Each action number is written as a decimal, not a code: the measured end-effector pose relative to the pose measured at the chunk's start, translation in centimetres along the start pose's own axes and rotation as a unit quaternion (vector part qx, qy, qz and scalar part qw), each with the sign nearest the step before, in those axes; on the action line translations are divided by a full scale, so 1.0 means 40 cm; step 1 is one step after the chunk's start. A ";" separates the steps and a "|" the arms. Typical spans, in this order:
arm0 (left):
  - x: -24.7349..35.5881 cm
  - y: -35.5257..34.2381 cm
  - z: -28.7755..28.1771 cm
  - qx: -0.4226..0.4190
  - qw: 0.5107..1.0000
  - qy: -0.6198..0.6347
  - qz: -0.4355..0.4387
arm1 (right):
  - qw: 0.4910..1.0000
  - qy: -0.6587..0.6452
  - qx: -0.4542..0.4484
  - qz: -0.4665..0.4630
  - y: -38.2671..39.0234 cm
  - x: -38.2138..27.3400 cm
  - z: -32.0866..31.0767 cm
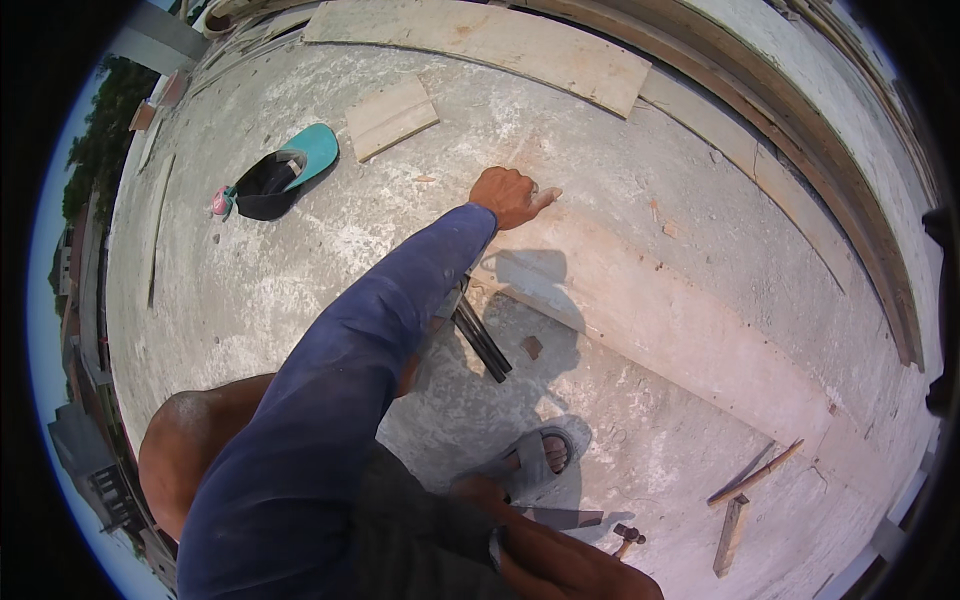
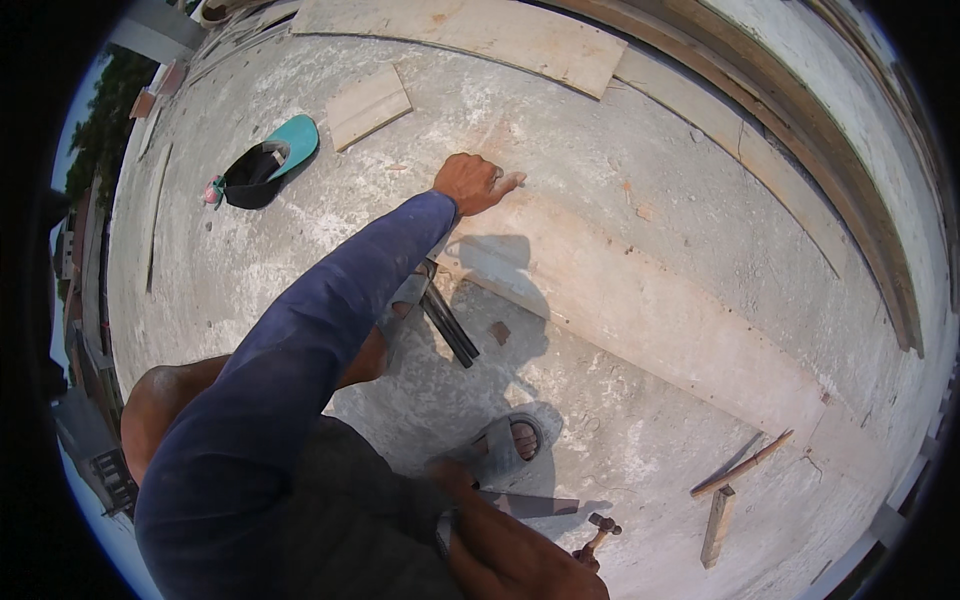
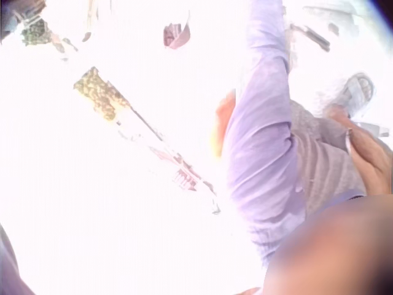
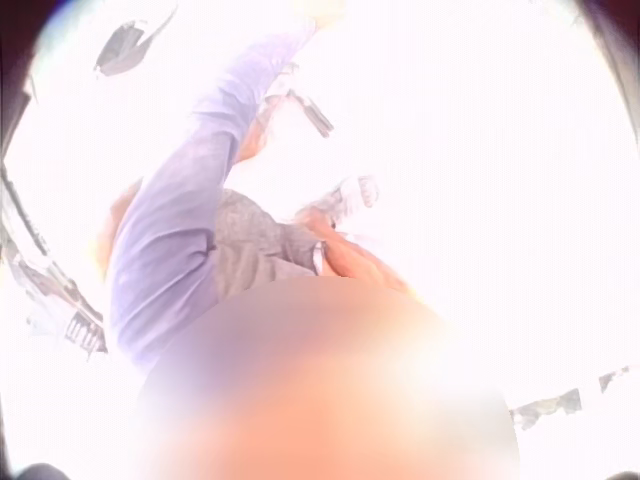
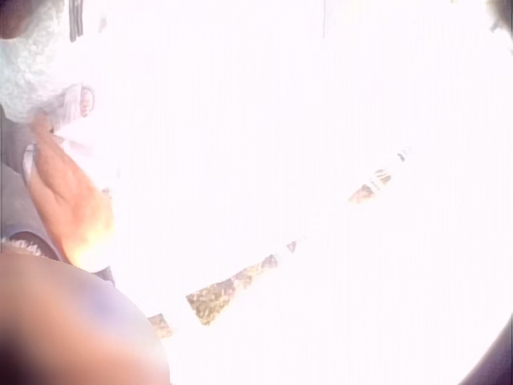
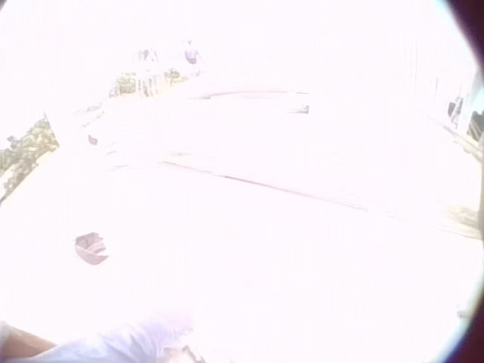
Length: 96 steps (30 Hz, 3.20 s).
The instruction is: The person hammers a nail into a wooden plank, then picks up a long plank and walks across the rooftop. They pick up a crowbar and use it to pry at metal rods embedded in the concrete edge of the roof.
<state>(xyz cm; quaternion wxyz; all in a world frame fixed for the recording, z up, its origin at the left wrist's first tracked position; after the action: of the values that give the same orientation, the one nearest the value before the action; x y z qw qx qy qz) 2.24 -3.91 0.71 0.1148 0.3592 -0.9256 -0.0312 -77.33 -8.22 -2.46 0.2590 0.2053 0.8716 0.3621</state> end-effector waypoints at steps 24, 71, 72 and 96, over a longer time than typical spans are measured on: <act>-0.026 0.012 -0.001 0.041 0.997 0.053 0.025 | 0.738 0.175 -0.083 -0.647 0.386 -1.072 0.753; 0.007 -0.002 -0.011 0.018 0.998 0.056 0.023 | 0.722 0.112 -0.071 -0.679 0.433 -1.117 0.704; 0.005 -0.007 -0.007 0.029 0.998 0.049 0.026 | 0.657 0.075 -0.056 -0.748 0.442 -1.117 0.700; 0.324 -0.178 -0.017 -0.225 0.948 0.061 0.215 | 0.930 -0.220 0.063 -0.287 0.060 -0.924 0.193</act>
<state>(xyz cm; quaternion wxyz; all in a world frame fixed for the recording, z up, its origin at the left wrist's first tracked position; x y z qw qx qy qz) -2.17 -17.87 2.85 0.2525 0.1175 -0.9412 -0.1914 -43.42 -22.75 5.85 0.5237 0.0368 0.8353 0.1629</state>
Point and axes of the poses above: each hand's wrist, its own y-axis away from the middle knuckle, its own z-axis out of the palm, x = y × z, the point moved 3 cm from there along -y, towards the middle knuckle, and after that the axes turned 3 degrees about z, right-handed, at the moved point
